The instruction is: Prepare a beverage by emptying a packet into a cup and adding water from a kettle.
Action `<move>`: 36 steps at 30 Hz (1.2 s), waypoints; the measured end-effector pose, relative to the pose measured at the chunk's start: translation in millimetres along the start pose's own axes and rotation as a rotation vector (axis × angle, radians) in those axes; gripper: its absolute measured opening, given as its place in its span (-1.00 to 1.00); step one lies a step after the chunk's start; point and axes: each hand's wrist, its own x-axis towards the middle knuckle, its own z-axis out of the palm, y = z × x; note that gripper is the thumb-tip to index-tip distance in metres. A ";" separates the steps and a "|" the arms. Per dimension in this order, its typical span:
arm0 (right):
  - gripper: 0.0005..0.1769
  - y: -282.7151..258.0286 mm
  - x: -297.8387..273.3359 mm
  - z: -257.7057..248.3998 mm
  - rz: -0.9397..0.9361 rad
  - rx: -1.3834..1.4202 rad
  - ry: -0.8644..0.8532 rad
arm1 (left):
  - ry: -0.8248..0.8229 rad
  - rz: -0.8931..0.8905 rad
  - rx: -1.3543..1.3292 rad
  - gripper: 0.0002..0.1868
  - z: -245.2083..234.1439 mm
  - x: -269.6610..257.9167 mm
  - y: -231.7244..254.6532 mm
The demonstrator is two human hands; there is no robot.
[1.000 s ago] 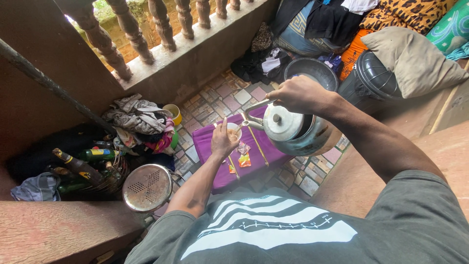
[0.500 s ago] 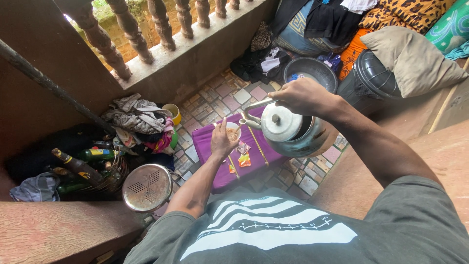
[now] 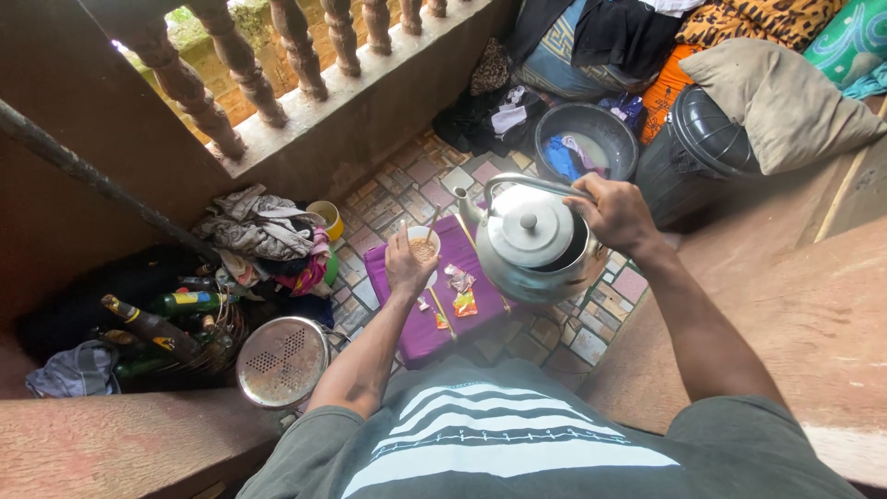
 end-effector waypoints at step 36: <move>-0.68 170.7 -33.1 337.8 0.798 0.343 0.517 | -0.039 0.061 0.041 0.21 51.8 -29.9 8.8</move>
